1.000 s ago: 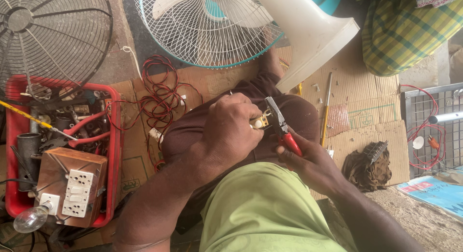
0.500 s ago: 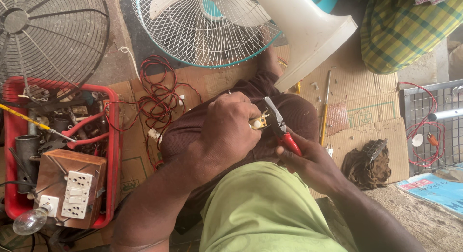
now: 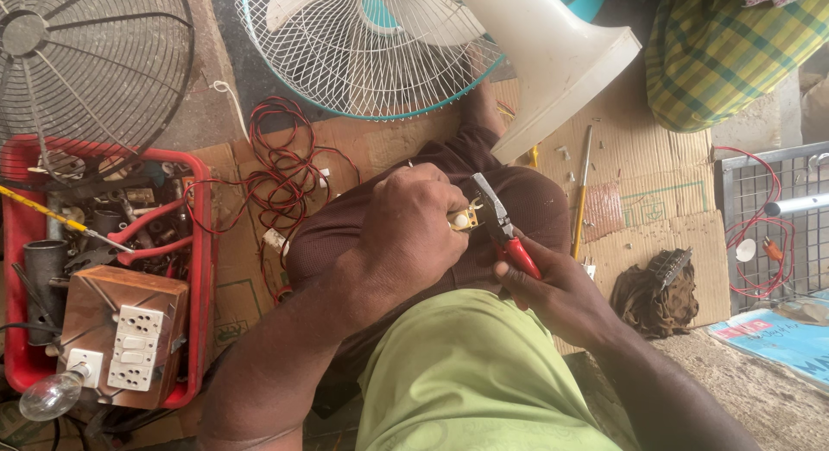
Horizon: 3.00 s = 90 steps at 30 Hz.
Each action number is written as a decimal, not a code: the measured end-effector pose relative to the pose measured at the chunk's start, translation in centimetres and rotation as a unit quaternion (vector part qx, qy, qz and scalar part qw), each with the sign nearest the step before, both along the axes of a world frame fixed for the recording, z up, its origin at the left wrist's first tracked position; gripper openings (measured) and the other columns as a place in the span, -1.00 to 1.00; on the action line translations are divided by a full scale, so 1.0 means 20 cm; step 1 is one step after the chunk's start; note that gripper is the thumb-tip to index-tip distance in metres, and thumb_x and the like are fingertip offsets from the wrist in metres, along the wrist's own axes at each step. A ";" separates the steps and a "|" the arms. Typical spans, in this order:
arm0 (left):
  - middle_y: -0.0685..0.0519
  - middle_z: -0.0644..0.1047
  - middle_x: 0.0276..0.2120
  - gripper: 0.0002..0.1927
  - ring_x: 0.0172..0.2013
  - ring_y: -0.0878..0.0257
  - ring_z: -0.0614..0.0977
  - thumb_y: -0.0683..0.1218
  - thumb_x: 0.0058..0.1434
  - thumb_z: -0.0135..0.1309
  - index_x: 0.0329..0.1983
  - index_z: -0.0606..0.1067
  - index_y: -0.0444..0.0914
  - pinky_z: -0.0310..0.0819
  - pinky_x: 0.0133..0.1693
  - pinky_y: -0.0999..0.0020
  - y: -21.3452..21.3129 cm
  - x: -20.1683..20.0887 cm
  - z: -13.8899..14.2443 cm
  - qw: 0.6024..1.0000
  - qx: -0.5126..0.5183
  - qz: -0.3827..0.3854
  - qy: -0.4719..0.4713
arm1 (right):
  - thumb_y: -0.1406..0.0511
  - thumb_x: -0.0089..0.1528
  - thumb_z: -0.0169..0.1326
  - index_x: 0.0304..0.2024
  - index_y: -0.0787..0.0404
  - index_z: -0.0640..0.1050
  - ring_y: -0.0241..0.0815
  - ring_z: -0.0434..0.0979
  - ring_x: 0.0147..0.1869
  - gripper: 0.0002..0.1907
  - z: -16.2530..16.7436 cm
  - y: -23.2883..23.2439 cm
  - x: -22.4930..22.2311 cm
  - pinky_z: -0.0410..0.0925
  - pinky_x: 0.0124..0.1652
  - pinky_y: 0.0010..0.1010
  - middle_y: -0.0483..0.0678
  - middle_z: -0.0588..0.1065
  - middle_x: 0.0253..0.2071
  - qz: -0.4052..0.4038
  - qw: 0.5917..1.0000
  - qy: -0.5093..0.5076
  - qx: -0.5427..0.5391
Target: The person removes a switch assembly from a white fan head, then uses pliers to strip and crimp wires on the switch terminals. They repeatedly test fit the switch into the fan head and adjust the wiring connections.
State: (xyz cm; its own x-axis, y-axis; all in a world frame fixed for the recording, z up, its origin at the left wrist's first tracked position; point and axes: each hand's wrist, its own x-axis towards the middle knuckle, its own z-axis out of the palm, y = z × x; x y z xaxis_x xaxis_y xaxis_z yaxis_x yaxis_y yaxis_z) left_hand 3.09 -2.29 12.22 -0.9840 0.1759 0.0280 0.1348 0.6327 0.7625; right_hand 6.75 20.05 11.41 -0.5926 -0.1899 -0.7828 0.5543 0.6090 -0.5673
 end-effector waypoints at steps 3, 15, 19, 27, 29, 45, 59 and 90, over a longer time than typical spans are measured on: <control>-0.03 0.60 -0.36 -0.82 -0.26 0.01 0.65 -0.22 -0.17 0.34 -0.43 0.66 -0.24 0.54 -0.16 0.07 0.00 0.00 0.00 1.000 -0.002 -0.001 -0.004 | 0.03 0.23 0.09 0.24 0.00 0.50 -0.35 0.37 -0.42 -0.46 0.00 0.00 0.00 0.28 -0.40 -0.43 -0.15 0.44 -0.50 -0.003 1.000 -0.004 0.002; -0.05 0.61 -0.35 -0.82 -0.24 -0.01 0.65 -0.23 -0.16 0.30 -0.43 0.65 -0.25 0.54 -0.13 0.06 -0.01 -0.01 0.01 1.000 0.003 -0.013 -0.001 | 0.08 0.33 0.01 -0.07 0.26 0.52 -0.29 0.52 -0.24 -0.62 -0.04 0.05 0.02 0.40 -0.09 -0.32 -0.11 0.44 -0.50 -0.041 0.980 -0.021 -0.194; -0.05 0.61 -0.35 -0.81 -0.24 -0.02 0.65 -0.22 -0.17 0.31 -0.42 0.66 -0.24 0.54 -0.13 0.06 -0.01 -0.02 0.02 1.000 0.006 -0.017 -0.007 | 0.10 0.35 0.01 -0.04 0.27 0.51 -0.27 0.43 -0.31 -0.63 -0.06 0.05 0.03 0.44 -0.01 -0.25 -0.10 0.41 -0.48 -0.056 0.972 -0.036 -0.223; -0.05 0.61 -0.35 -0.82 -0.24 -0.02 0.66 -0.22 -0.16 0.30 -0.42 0.66 -0.24 0.55 -0.13 0.05 -0.01 -0.02 0.03 1.000 0.003 -0.014 -0.008 | 0.15 0.36 0.04 -0.05 0.32 0.47 -0.25 0.40 -0.31 -0.67 -0.10 0.05 0.05 0.41 -0.07 -0.26 -0.07 0.41 -0.34 -0.112 0.942 -0.064 -0.311; -0.06 0.61 -0.34 -0.82 -0.24 -0.03 0.65 -0.23 -0.15 0.30 -0.42 0.66 -0.24 0.54 -0.13 0.04 -0.01 -0.03 0.04 1.000 0.000 -0.014 -0.009 | 0.14 0.37 0.04 -0.07 0.33 0.47 -0.24 0.41 -0.30 -0.66 -0.10 0.06 0.05 0.37 -0.14 -0.30 -0.05 0.42 -0.36 -0.092 0.950 -0.051 -0.293; -0.08 0.59 -0.31 -0.81 -0.18 -0.08 0.62 -0.23 -0.14 0.27 -0.39 0.67 -0.25 0.51 -0.09 0.02 -0.01 -0.04 0.05 0.999 -0.013 -0.012 -0.030 | 0.16 0.31 0.02 0.07 0.25 0.49 -0.30 0.44 -0.26 -0.63 -0.06 0.00 0.02 0.47 0.03 -0.28 -0.14 0.47 -0.36 -0.076 0.975 -0.028 -0.207; -0.10 0.57 -0.30 -0.80 -0.18 -0.08 0.60 -0.24 -0.15 0.27 -0.38 0.66 -0.26 0.49 -0.08 0.00 -0.02 -0.04 0.06 0.999 -0.025 -0.023 -0.038 | 0.10 0.28 0.07 0.06 0.15 0.53 -0.34 0.44 -0.34 -0.62 -0.05 -0.01 0.02 0.30 -0.30 -0.45 -0.14 0.47 -0.49 -0.038 0.994 -0.012 -0.105; 0.13 0.61 -0.40 -0.91 -0.38 0.39 0.55 -0.17 0.23 0.24 -0.25 0.62 -0.30 0.45 -0.26 0.49 0.41 0.22 -0.45 0.743 0.552 0.117 -0.360 | 0.20 0.00 0.37 -0.07 0.30 0.32 -0.12 0.65 -0.10 -0.38 -0.24 -0.06 0.08 0.46 -0.14 -0.31 0.10 0.58 -0.22 -0.105 0.975 0.187 0.052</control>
State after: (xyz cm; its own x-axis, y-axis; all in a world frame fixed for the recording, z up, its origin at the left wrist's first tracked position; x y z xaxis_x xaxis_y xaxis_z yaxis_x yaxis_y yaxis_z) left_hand 7.49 5.81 3.24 -0.8140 0.2584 -0.5202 -0.5745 -0.4895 0.6560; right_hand 8.35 18.76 6.55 -0.8577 0.0349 -0.5129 0.4388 0.5697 -0.6949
